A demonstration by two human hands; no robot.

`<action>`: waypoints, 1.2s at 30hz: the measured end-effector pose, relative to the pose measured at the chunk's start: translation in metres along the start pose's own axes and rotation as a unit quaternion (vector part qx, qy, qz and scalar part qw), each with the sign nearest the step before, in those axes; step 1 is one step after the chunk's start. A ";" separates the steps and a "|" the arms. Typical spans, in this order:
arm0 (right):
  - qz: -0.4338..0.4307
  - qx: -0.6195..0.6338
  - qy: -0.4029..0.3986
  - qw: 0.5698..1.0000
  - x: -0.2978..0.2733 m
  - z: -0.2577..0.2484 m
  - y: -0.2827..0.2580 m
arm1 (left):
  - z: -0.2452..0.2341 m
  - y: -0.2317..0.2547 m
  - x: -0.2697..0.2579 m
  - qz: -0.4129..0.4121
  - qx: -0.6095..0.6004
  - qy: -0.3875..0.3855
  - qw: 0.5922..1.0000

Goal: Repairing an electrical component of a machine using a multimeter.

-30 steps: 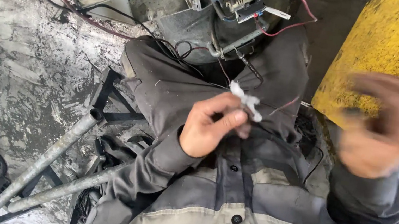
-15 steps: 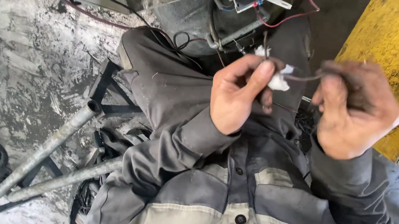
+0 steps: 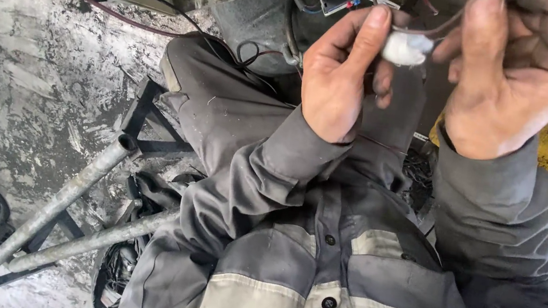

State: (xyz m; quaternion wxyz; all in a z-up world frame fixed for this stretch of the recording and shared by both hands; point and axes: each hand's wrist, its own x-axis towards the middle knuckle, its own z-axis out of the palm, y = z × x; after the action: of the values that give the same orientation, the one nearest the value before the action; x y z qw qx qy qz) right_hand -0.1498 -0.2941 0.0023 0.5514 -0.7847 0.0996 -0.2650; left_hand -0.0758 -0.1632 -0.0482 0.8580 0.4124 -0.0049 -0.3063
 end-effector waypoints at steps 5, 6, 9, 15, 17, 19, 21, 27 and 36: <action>-0.032 0.034 -0.019 0.999 0.015 0.005 0.000 | -0.005 -0.008 0.012 -0.010 -0.085 0.002 0.996; -0.043 0.058 -0.018 0.997 0.017 0.004 0.003 | -0.006 -0.009 0.014 -0.009 -0.095 0.001 0.995; -0.040 0.012 -0.019 0.999 0.017 -0.001 0.005 | 0.001 -0.002 0.014 -0.022 -0.092 0.006 0.995; 0.002 -0.017 -0.008 1.000 0.017 0.002 0.000 | -0.002 -0.004 0.014 -0.022 -0.089 -0.011 0.996; 0.009 -0.020 0.000 1.000 0.017 0.005 0.002 | -0.002 -0.005 0.016 -0.017 -0.088 -0.008 0.996; 0.016 -0.026 0.012 0.999 0.016 0.005 0.006 | -0.003 -0.007 0.016 -0.014 -0.088 -0.009 0.996; 0.025 -0.014 0.011 1.000 0.015 0.005 0.009 | -0.006 -0.011 0.015 -0.007 -0.087 -0.009 0.996; -0.056 0.060 -0.012 0.997 0.015 0.007 0.020 | -0.002 -0.009 0.016 -0.018 -0.088 0.021 0.996; 0.036 0.011 0.017 0.999 0.021 0.014 -0.002 | 0.003 -0.002 0.018 -0.034 -0.094 0.035 0.994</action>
State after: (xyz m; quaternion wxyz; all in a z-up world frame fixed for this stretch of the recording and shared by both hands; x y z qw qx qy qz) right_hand -0.1249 -0.2918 0.0072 0.5673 -0.7699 0.1344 -0.2595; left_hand -0.0634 -0.1756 -0.0520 0.8818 0.3403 0.0674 -0.3196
